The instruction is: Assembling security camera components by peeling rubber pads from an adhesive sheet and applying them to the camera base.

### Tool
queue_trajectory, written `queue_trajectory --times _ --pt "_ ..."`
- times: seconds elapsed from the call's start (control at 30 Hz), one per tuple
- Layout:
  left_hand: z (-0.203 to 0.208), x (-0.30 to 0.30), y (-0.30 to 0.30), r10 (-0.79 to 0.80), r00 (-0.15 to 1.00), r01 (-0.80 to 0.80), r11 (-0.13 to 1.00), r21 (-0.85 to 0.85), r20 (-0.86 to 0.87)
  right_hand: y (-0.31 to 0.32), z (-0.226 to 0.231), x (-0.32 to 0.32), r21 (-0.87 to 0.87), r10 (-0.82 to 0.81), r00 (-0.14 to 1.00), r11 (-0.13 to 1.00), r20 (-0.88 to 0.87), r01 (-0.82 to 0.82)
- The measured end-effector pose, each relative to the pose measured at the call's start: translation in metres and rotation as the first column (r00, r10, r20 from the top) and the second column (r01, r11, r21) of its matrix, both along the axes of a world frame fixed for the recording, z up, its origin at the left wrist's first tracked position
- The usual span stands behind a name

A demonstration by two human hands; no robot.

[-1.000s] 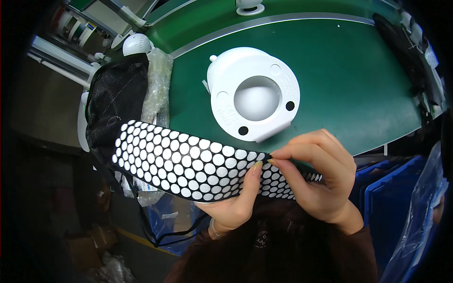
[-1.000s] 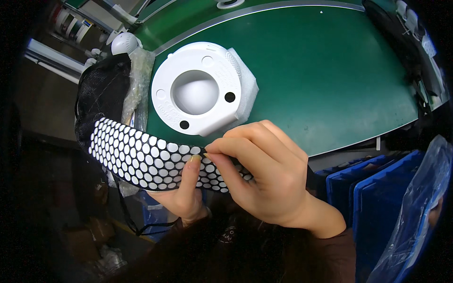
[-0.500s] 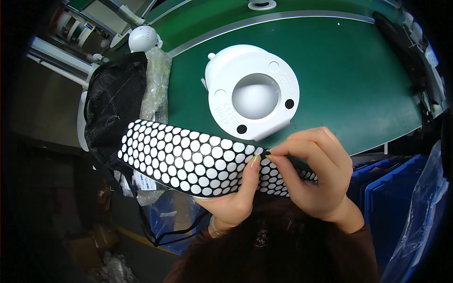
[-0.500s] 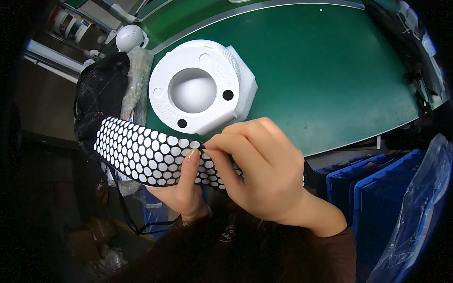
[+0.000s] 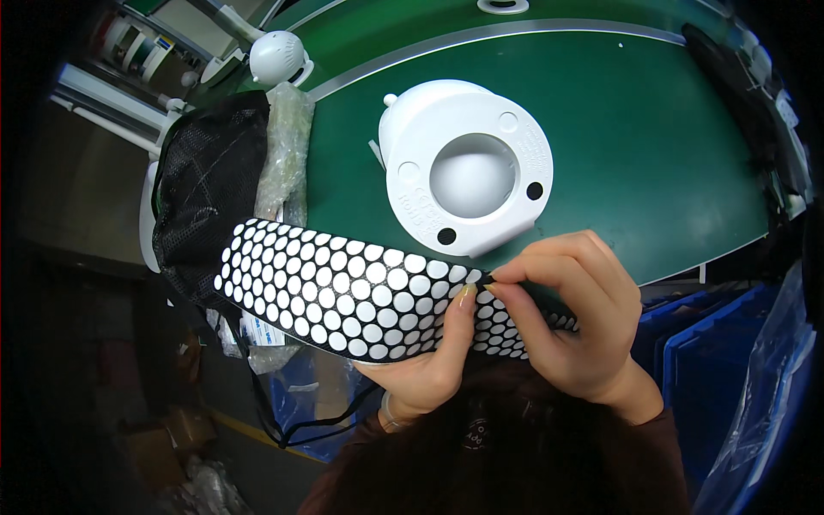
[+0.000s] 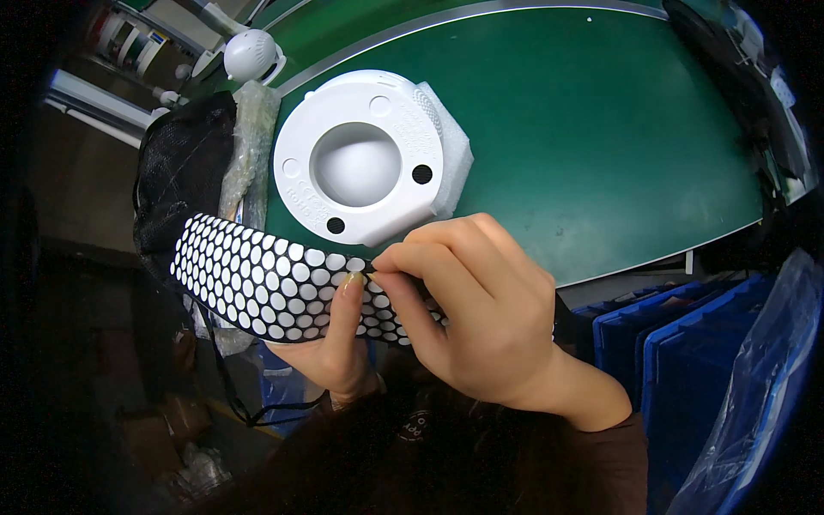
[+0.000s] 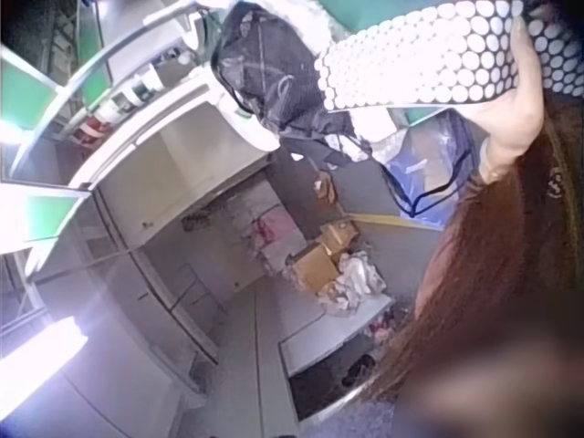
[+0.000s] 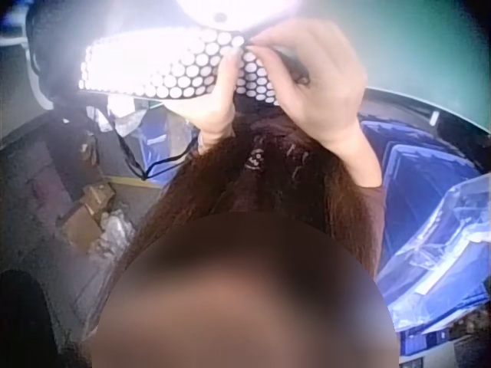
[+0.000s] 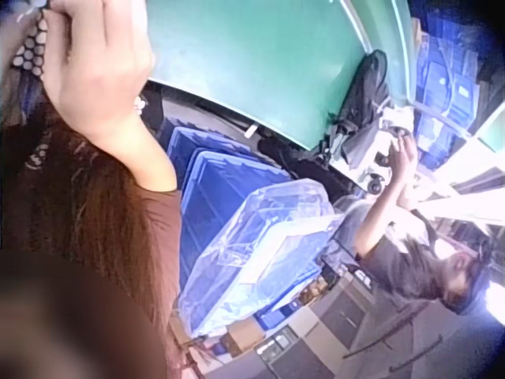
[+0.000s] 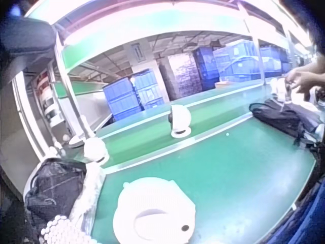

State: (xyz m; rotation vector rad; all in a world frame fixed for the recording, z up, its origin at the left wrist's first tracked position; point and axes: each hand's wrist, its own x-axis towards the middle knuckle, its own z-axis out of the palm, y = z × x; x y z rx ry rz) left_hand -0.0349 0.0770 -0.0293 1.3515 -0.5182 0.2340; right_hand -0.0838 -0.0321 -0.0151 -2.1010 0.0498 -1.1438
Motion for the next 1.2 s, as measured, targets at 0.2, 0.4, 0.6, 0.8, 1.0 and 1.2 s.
queue_trajectory --times 0.2,0.4,0.6,0.8,1.0,1.2 --pt "-0.001 0.003 -0.002 -0.029 0.999 0.029 0.999 -0.015 0.02 0.0 0.003 -0.001 0.032 0.008 1.0 0.999 -0.026 -0.007" --pt "-0.004 0.015 0.0 0.036 0.999 -0.036 0.992 -0.121 -0.009 -0.004 0.02 -0.006 0.028 0.134 0.988 0.991 -0.079 -0.132" --pt "0.001 0.022 -0.011 -0.084 0.986 0.052 0.973 -0.223 -0.14 -0.052 0.037 0.031 0.343 0.113 0.993 0.935 -0.036 -0.094" --pt "-0.002 0.024 -0.004 -0.017 0.997 0.003 0.983 -0.186 -0.074 -0.048 0.037 0.041 0.404 0.175 0.974 0.909 -0.144 -0.104" --pt "0.003 0.023 -0.005 -0.054 0.994 0.032 0.976 -0.216 -0.098 -0.047 0.04 0.043 0.321 0.12 0.981 0.945 -0.152 -0.066" --pt "0.001 0.027 -0.004 -0.111 0.992 0.094 0.967 -0.236 -0.059 -0.046 0.044 0.042 0.213 0.027 0.976 0.977 -0.216 0.02"
